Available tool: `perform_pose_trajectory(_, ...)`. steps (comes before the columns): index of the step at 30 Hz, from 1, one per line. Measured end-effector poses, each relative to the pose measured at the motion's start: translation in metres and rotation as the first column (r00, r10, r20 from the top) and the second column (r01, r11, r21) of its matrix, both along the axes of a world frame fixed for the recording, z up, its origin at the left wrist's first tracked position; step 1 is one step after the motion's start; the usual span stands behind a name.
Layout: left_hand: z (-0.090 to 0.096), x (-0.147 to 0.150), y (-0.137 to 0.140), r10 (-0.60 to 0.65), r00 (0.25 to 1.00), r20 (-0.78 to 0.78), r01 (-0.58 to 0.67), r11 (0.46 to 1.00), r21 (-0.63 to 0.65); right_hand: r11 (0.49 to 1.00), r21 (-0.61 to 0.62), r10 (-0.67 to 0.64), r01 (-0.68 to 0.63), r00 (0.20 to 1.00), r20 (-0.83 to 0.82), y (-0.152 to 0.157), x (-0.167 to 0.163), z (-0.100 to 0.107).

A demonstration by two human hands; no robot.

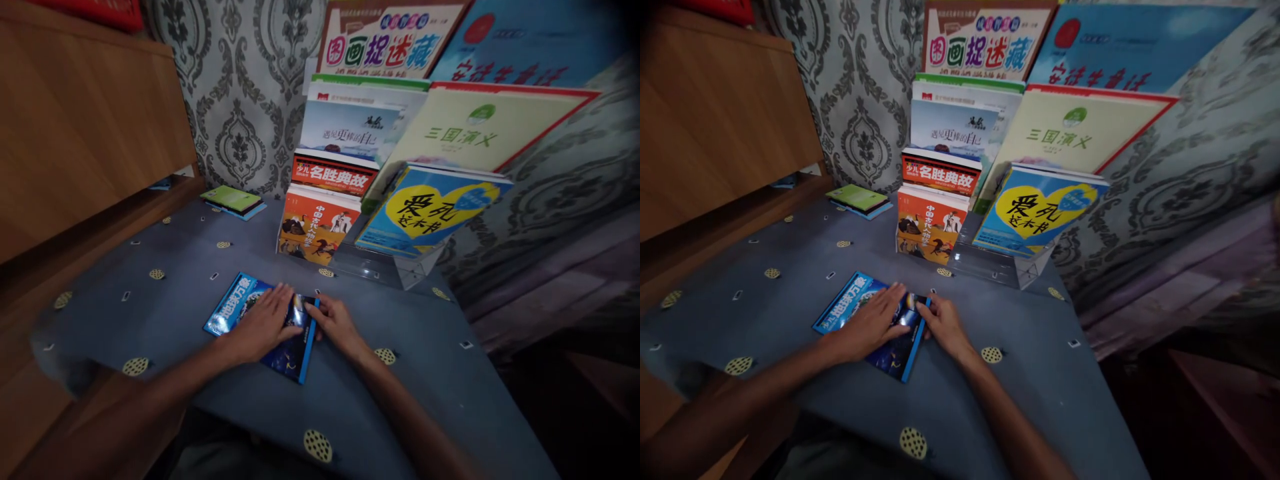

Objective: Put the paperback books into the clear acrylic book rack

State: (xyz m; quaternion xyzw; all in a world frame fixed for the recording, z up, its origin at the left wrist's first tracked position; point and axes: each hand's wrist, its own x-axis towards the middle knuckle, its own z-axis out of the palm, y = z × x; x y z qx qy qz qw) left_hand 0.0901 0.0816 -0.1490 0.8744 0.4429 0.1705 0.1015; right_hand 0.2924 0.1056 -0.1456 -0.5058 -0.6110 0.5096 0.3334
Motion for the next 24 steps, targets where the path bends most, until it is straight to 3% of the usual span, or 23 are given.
perform_pose_trajectory(5,-0.008,-0.062,0.026,0.181,0.982,-0.051,-0.183,0.982,-0.037,0.999,-0.037,-0.011,0.01,1.0,-0.017,0.0,-0.001,-0.001)
perform_pose_trajectory(8,-0.003,-0.092,0.028,0.352,0.934,-0.063,-0.354,0.935,-0.026,0.999,-0.048,-0.023,0.022,0.999,-0.033,-0.001,-0.001,-0.001)
perform_pose_trajectory(12,0.016,-0.112,0.001,0.497,0.868,-0.02,-0.49,0.862,0.131,0.995,-0.094,-0.033,0.024,0.995,-0.097,-0.006,0.0,0.0)
perform_pose_trajectory(14,0.027,-0.111,-0.024,0.543,0.84,-0.001,-0.54,0.835,0.105,0.992,-0.123,-0.053,0.036,0.989,-0.137,-0.009,0.001,0.0)
perform_pose_trajectory(15,0.032,-0.109,-0.038,0.543,0.84,0.002,-0.543,0.84,0.002,0.989,-0.14,-0.07,0.048,0.985,-0.158,-0.012,0.001,0.001)
perform_pose_trajectory(17,0.04,-0.1,-0.06,0.463,0.885,0.058,-0.437,0.865,-0.246,0.981,-0.177,-0.111,0.076,0.974,-0.197,-0.017,0.003,0.002)
perform_pose_trajectory(19,0.045,-0.091,-0.072,0.405,0.903,0.141,-0.331,0.868,-0.37,0.973,-0.207,-0.146,0.098,0.963,-0.227,-0.026,0.003,0.004)
perform_pose_trajectory(21,0.046,-0.085,-0.072,0.401,0.893,0.205,-0.303,0.871,-0.387,0.966,-0.234,-0.166,0.106,0.953,-0.254,-0.038,0.003,0.005)
perform_pose_trajectory(24,0.039,-0.082,-0.055,0.411,0.877,0.251,-0.33,0.892,-0.309,0.949,-0.31,-0.146,0.055,0.95,-0.278,-0.063,0.0,0.006)
